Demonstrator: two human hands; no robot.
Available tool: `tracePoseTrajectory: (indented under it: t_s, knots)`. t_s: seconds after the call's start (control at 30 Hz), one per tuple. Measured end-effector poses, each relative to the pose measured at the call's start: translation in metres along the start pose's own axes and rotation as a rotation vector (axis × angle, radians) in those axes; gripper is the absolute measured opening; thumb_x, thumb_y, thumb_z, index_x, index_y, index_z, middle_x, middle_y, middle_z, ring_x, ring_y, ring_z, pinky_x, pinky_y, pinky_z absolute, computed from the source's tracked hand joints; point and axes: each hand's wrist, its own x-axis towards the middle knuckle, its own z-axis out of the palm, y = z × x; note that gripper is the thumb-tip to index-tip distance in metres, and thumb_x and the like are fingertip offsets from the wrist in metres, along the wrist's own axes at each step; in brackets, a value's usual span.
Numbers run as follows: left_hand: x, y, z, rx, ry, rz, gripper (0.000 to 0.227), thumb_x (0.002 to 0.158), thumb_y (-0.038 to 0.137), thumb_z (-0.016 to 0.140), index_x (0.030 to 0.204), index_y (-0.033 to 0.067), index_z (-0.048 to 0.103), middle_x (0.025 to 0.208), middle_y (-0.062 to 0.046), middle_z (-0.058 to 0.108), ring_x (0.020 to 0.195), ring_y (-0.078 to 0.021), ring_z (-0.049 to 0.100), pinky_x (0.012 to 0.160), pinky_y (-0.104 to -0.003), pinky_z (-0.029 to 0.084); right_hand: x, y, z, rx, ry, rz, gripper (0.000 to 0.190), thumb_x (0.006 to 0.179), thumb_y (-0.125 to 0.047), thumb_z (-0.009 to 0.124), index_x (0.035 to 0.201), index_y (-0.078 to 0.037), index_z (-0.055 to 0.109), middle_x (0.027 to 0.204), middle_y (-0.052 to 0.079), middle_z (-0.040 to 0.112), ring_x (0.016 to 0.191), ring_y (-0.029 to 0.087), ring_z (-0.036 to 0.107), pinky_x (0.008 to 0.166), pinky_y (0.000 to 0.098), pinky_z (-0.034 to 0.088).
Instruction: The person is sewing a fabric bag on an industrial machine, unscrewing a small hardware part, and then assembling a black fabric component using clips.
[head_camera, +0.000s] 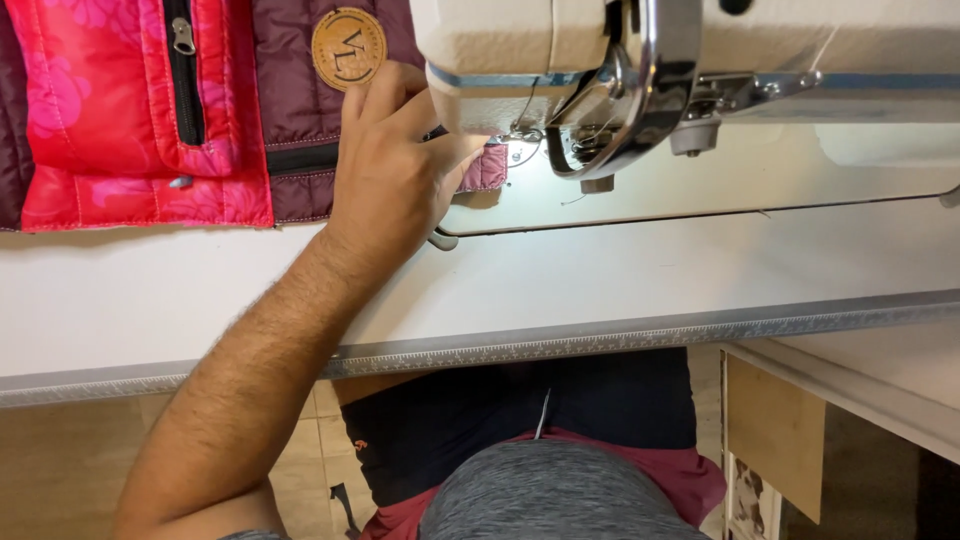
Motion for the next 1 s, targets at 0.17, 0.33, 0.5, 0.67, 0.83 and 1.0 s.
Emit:
tracePoseTrajectory:
  t_s: [0.17,0.33,0.5,0.67,0.83,1.0]
  knots:
    - [0.001,0.000,-0.001,-0.035,0.006,0.008,0.021,0.084,0.008,0.096,0.098,0.0100,0.081,0.100,-0.004,0.064,0.096,-0.0306,0.047,0.072,-0.045,0.034,0.040,-0.026,0.030,-0.049,0.035,-0.006,0.017,0.097,-0.012,0.075,0.104,0.003,0.079,0.099,0.018,0.079,0.085,0.031,0.073,0.081,0.0497,0.057]
    - [-0.001,-0.002,0.004,0.022,0.072,0.035,0.023,0.079,0.007,0.097,0.095,0.0119,0.082,0.083,-0.002,0.051,0.089,-0.0291,0.046,0.066,-0.044,0.032,0.089,-0.060,0.047,-0.110,0.059,0.003,0.016,0.097,-0.011,0.074,0.104,0.002,0.079,0.099,0.017,0.079,0.084,0.031,0.073,0.081,0.0498,0.057]
    - [-0.003,-0.002,0.004,0.012,0.062,0.025,0.024,0.077,0.009,0.100,0.094,0.0112,0.083,0.083,-0.001,0.052,0.089,-0.0281,0.047,0.066,-0.044,0.034,0.151,-0.069,0.089,-0.110,0.090,-0.014,0.016,0.098,-0.011,0.073,0.104,0.002,0.080,0.098,0.017,0.079,0.083,0.030,0.073,0.082,0.0498,0.057]
    - [-0.002,-0.004,0.004,0.024,0.065,0.041,0.028,0.077,0.010,0.100,0.099,0.0128,0.082,0.089,-0.002,0.058,0.092,-0.0298,0.048,0.067,-0.045,0.034,0.207,-0.083,0.138,-0.150,-0.036,0.034,0.027,0.099,-0.007,0.076,0.120,0.009,0.071,0.095,0.015,0.066,0.085,0.030,0.060,0.066,0.0395,0.041]
    - [-0.002,0.000,0.002,-0.024,0.016,-0.012,0.022,0.081,0.011,0.096,0.098,0.0124,0.082,0.094,-0.001,0.063,0.094,-0.0296,0.048,0.070,-0.045,0.035,0.207,-0.084,0.150,-0.184,-0.024,0.136,0.028,0.102,-0.015,0.071,0.117,0.009,0.071,0.083,0.012,0.049,0.075,0.031,0.048,0.063,0.0412,0.033]
    - [-0.002,0.000,0.002,-0.005,0.022,0.001,0.024,0.080,0.010,0.098,0.095,0.0139,0.080,0.101,-0.001,0.066,0.094,-0.0299,0.049,0.070,-0.045,0.035,0.204,-0.081,0.156,-0.184,-0.012,0.159,0.023,0.098,-0.014,0.080,0.099,0.005,0.066,0.083,0.012,0.051,0.075,0.030,0.048,0.062,0.0393,0.033]
